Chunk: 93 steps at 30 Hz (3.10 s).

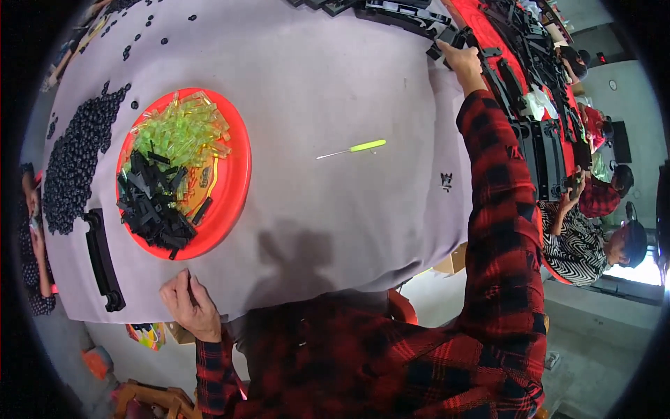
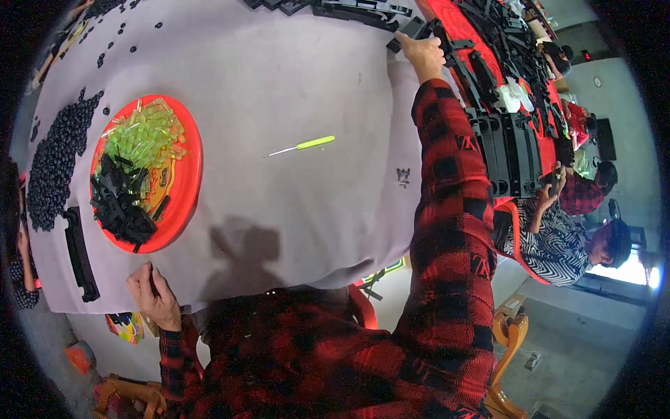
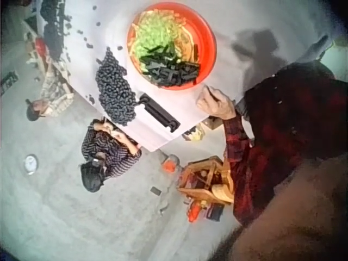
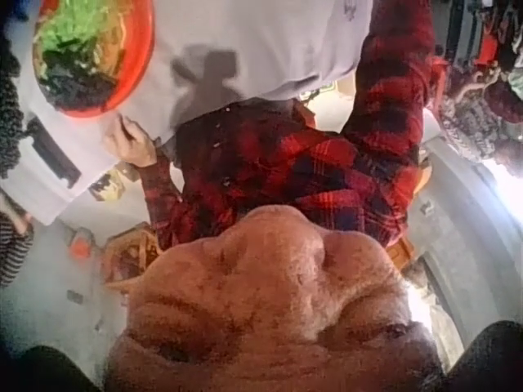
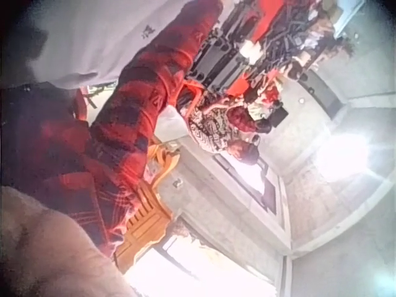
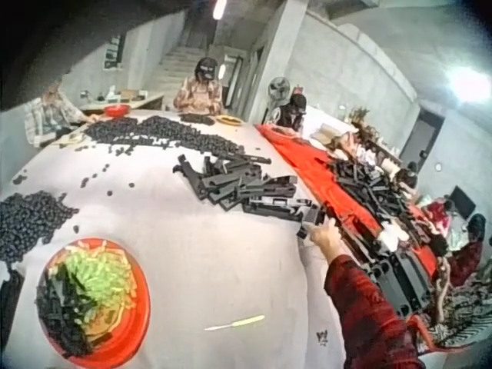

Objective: The person assembles spirit levels by inserting vials and small plastic components into casings by hand, then places the completed tools into a box.

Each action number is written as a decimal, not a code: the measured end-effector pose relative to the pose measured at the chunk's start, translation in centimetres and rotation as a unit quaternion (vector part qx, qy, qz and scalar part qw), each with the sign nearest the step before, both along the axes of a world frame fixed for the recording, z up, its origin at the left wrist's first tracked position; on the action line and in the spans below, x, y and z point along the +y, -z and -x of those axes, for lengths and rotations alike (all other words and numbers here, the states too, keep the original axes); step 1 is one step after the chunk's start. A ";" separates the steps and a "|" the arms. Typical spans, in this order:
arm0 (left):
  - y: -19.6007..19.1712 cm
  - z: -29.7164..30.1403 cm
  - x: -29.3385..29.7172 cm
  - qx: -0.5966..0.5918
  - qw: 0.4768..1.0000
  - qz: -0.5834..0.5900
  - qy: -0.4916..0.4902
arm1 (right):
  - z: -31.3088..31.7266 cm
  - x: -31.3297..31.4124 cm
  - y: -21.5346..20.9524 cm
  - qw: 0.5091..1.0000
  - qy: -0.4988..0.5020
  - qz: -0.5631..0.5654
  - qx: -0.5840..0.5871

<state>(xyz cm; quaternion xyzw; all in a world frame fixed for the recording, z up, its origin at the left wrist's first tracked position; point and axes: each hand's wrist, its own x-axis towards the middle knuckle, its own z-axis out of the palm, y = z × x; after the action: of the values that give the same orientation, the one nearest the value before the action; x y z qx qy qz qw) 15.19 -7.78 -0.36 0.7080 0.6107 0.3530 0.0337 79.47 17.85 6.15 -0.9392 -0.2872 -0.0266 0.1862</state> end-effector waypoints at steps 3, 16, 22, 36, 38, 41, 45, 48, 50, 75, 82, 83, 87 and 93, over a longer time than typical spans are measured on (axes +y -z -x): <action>-0.4 -0.1 -0.1 0.003 1.000 0.015 -0.008 | -0.3 2.7 0.6 0.998 0.031 -0.038 0.031; -0.9 -0.7 0.1 0.008 1.000 0.016 -0.004 | -5.4 1.9 1.8 0.992 0.055 -0.088 0.070; -0.8 -0.7 0.4 0.002 1.000 0.000 0.007 | 0.2 -6.1 -1.3 0.798 -0.019 -0.304 0.521; 0.1 -0.3 1.0 0.016 0.998 -0.063 0.024 | 24.5 -8.3 -0.9 0.848 -0.509 0.023 0.148; 0.3 -0.5 1.2 0.018 0.998 -0.059 0.019 | 25.2 -7.7 -0.1 0.843 -0.530 0.045 0.078; 0.2 -0.6 0.9 0.024 0.998 -0.063 0.012 | 25.2 -7.8 0.1 0.833 -0.544 0.037 0.095; 0.0 -0.8 0.8 0.024 0.998 -0.057 0.007 | 24.1 -8.3 -0.7 0.823 -0.548 -0.021 0.150; 0.3 -0.5 1.2 0.025 0.997 -0.070 0.014 | 22.6 -10.1 -1.5 0.833 -0.507 -0.033 0.221; 0.4 -0.3 1.0 0.032 0.996 -0.081 0.014 | 22.7 -11.3 -1.9 0.852 -0.514 -0.047 0.088; -3.3 -7.2 1.9 -0.010 0.974 -0.050 0.222 | 30.5 -23.8 -0.2 0.720 -0.692 -0.014 0.057; -2.1 -7.5 1.3 0.001 0.978 -0.060 0.198 | 31.6 -23.0 -1.8 0.727 -0.664 -0.025 0.171; -1.9 -7.5 1.2 -0.017 0.979 -0.060 0.196 | 32.2 -22.2 -2.3 0.722 -0.669 -0.028 0.171; -2.1 -7.7 1.1 -0.032 0.978 -0.033 0.203 | 34.8 -18.6 -2.0 0.725 -0.660 -0.101 0.168; -2.0 -7.8 1.4 -0.032 0.979 -0.031 0.201 | 38.9 -12.6 0.5 0.687 -0.713 -0.095 0.102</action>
<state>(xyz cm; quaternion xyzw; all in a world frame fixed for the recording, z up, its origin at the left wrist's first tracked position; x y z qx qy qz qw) 23.01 -6.42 1.63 0.8053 0.4433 0.3803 0.1012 40.56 5.28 5.63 -0.4253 -0.8455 0.1834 0.2657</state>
